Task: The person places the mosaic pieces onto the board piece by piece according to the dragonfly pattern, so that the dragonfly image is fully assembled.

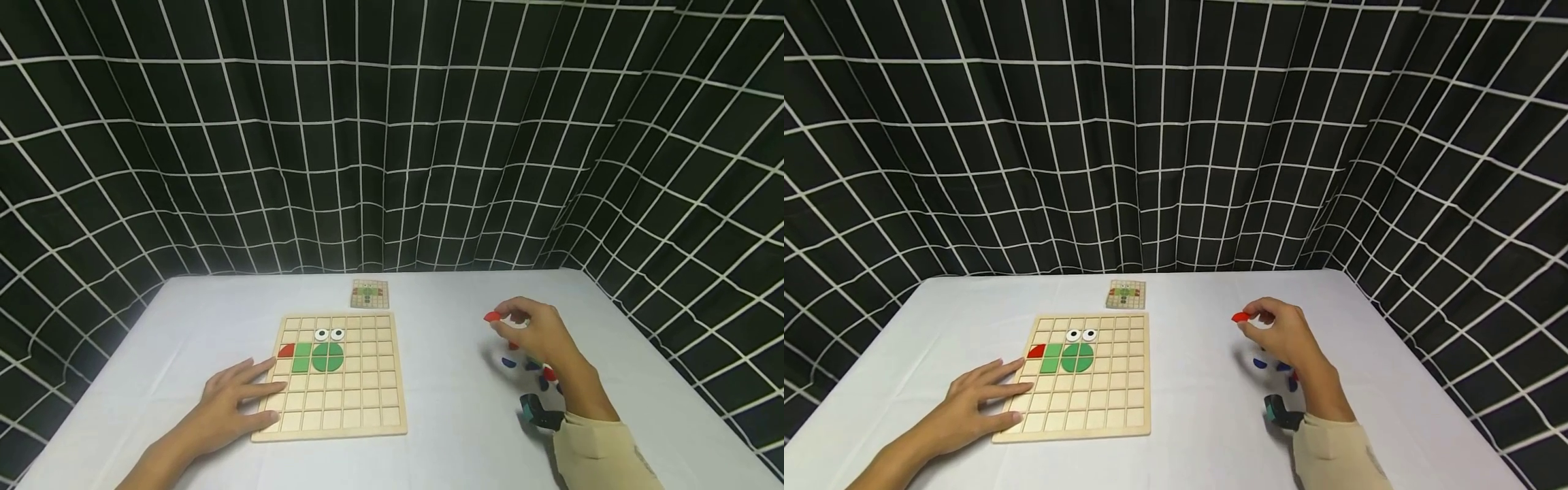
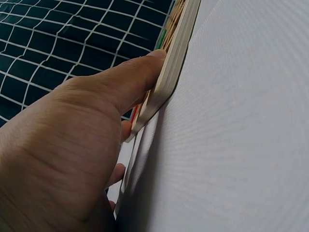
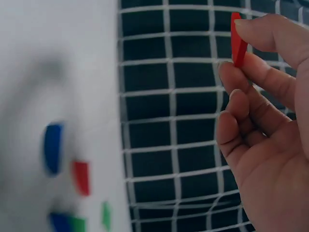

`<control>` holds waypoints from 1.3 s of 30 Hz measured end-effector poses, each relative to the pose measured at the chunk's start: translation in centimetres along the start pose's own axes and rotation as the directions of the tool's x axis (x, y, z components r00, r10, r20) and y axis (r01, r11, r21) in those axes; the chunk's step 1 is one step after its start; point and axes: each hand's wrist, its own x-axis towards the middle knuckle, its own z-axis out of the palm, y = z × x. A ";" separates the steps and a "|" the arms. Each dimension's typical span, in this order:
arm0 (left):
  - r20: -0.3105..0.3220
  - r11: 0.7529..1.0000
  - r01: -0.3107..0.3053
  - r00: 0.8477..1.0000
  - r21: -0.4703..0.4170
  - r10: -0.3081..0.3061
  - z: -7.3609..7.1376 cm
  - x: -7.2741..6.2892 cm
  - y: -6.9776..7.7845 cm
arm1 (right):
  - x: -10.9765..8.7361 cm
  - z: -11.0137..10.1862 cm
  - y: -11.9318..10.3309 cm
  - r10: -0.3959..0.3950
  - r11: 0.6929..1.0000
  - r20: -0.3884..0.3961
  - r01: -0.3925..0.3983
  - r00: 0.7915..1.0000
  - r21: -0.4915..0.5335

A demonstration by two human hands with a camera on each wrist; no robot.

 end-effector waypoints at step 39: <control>0.002 1.000 -0.005 1.000 0.002 0.005 -0.1 0.0 -0.1 | -0.9 5.8 -18.9 -0.631 0.696 -0.258 0.681 0.732 0.229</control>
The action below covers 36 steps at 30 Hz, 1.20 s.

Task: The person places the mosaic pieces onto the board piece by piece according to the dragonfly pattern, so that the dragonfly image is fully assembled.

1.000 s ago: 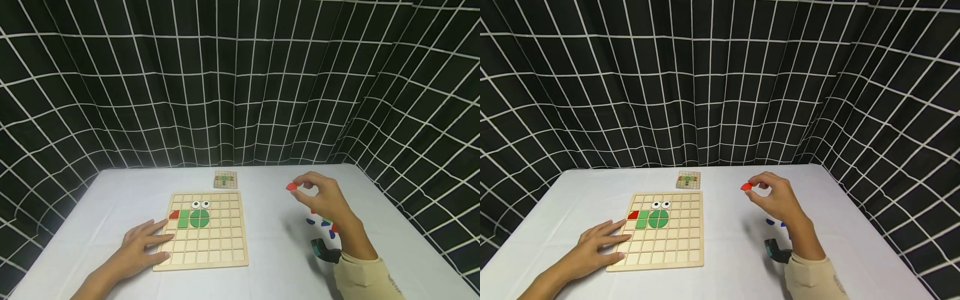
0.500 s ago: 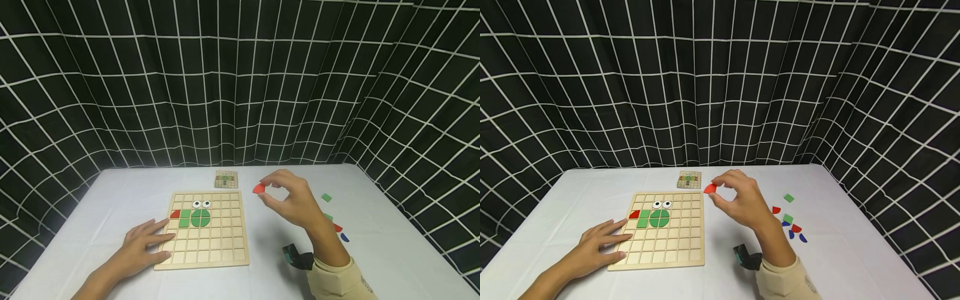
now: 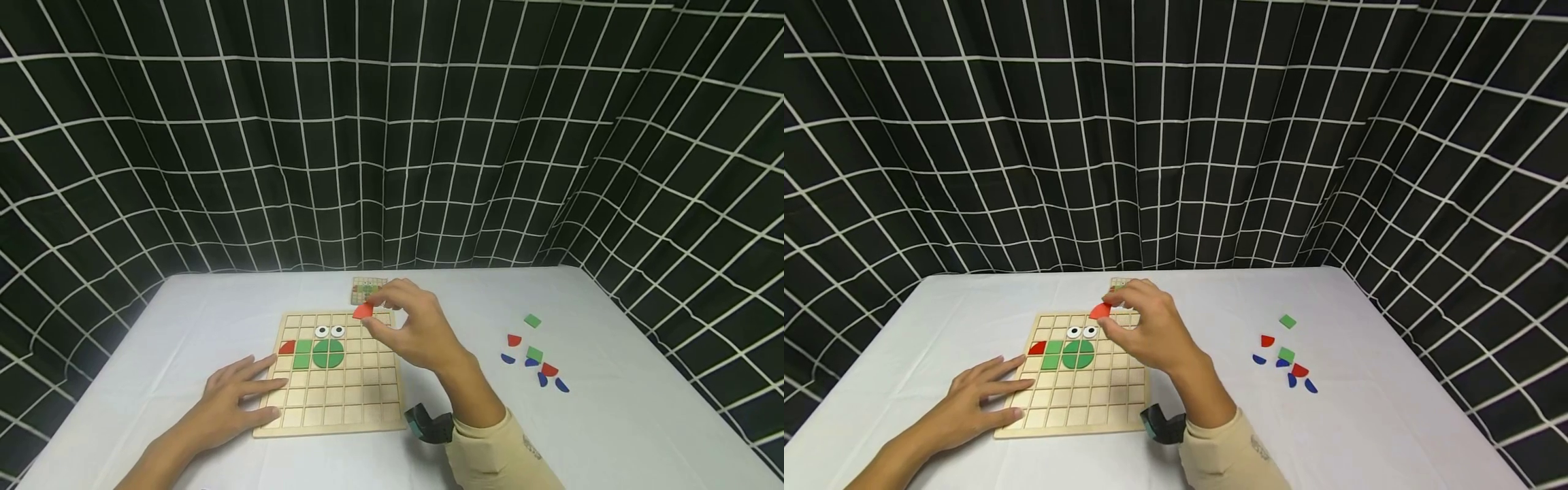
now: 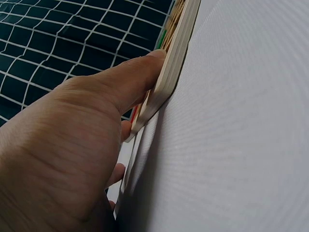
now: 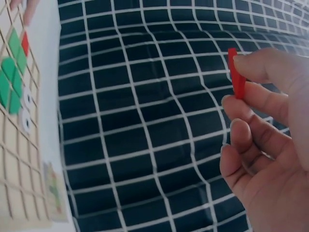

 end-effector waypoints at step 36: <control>0.018 1.000 -0.007 1.000 -0.007 0.007 -0.2 0.0 -0.1 | 1.0 15.6 0.6 0.543 0.838 0.362 -0.520 0.758 -0.166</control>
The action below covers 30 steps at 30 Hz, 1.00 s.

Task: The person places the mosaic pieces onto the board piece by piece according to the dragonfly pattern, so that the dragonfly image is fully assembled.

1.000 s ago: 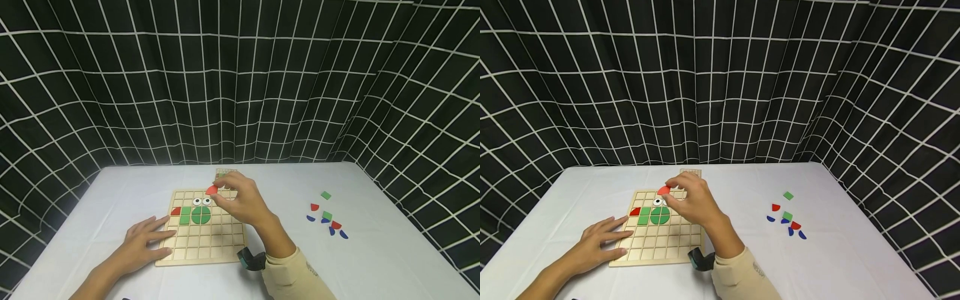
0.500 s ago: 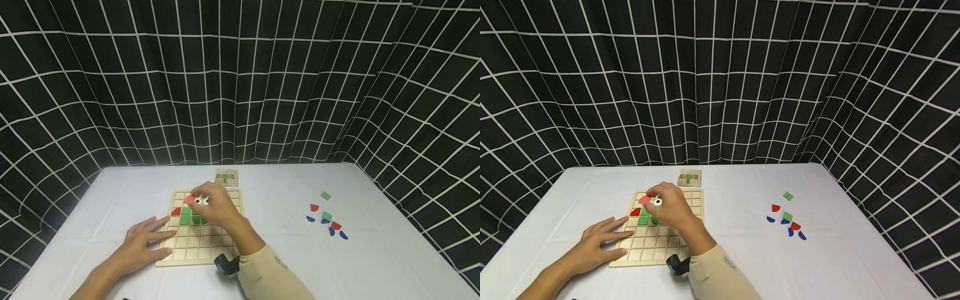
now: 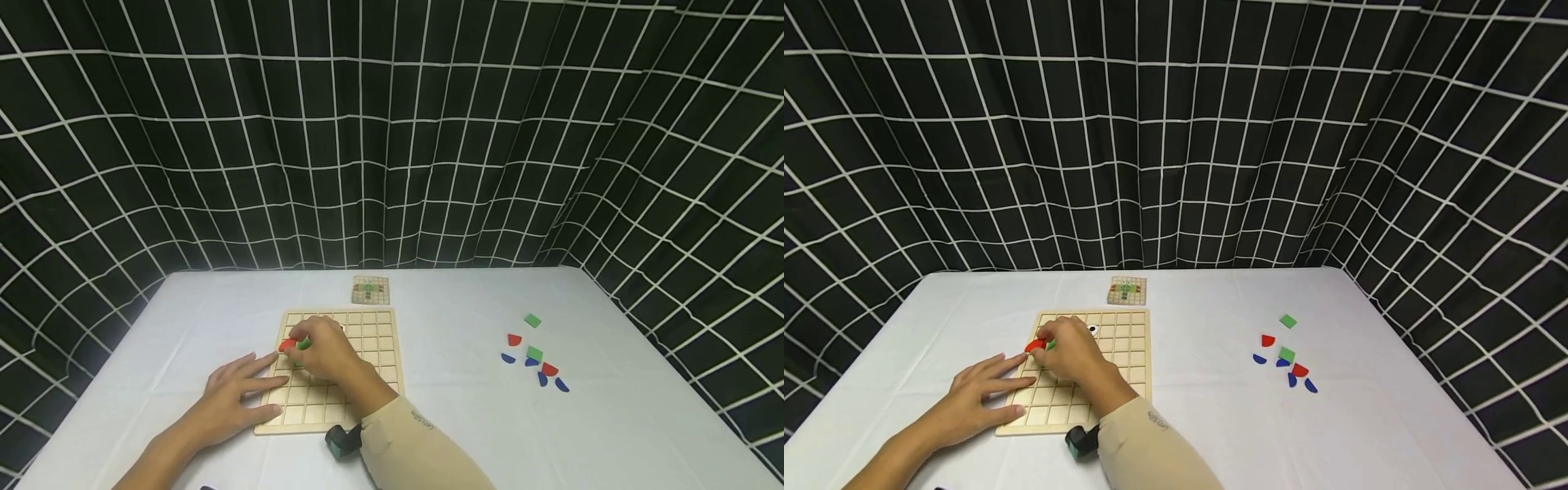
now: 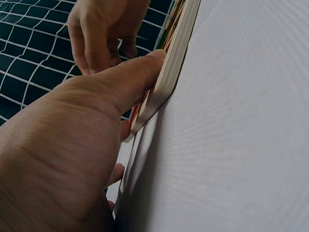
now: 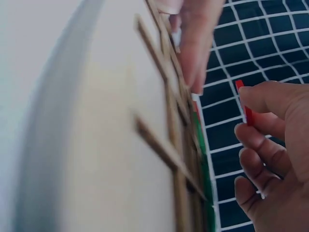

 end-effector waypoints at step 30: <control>-0.023 1.000 -0.022 0.999 0.007 0.022 -0.3 -0.2 0.5 | 0.1 1.2 0.0 -0.157 0.968 0.047 0.163 0.986 -0.191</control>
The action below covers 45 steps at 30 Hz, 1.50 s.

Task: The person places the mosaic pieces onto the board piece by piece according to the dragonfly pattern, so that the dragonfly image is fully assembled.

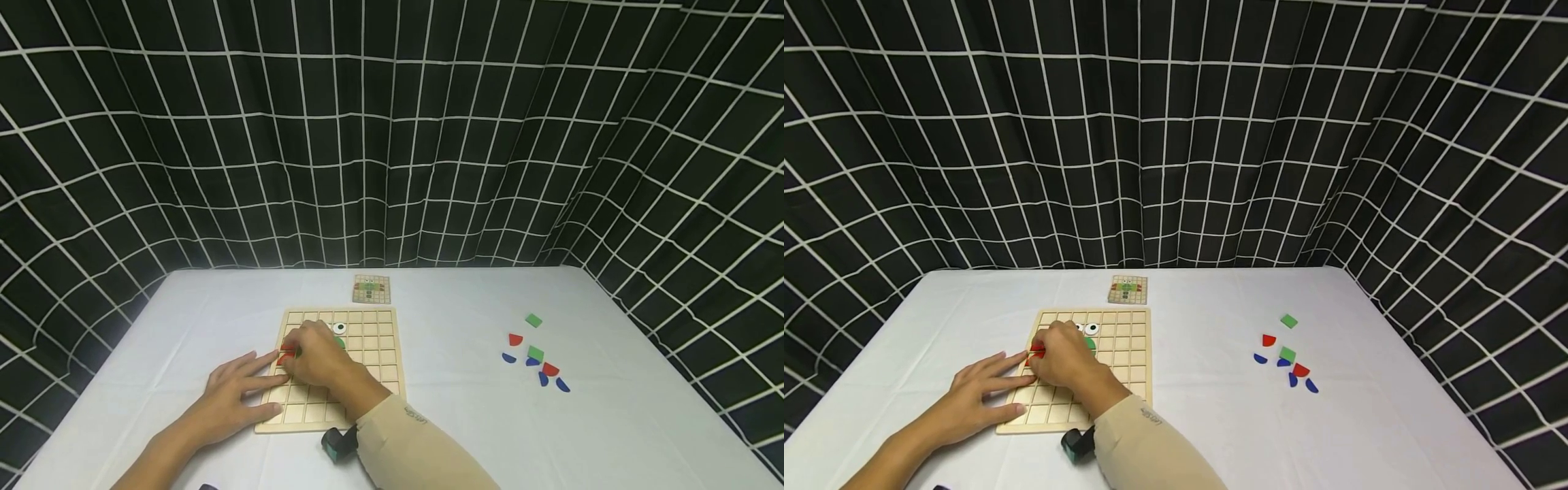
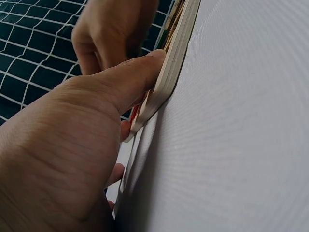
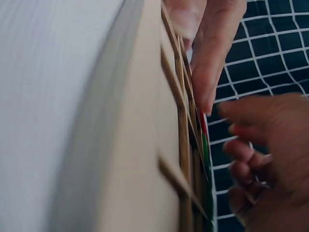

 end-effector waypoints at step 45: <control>0.000 1.000 0.021 1.000 -0.003 -0.021 0.1 0.0 0.1 | -12.9 -19.2 4.9 -0.245 0.917 -0.600 0.383 0.761 0.111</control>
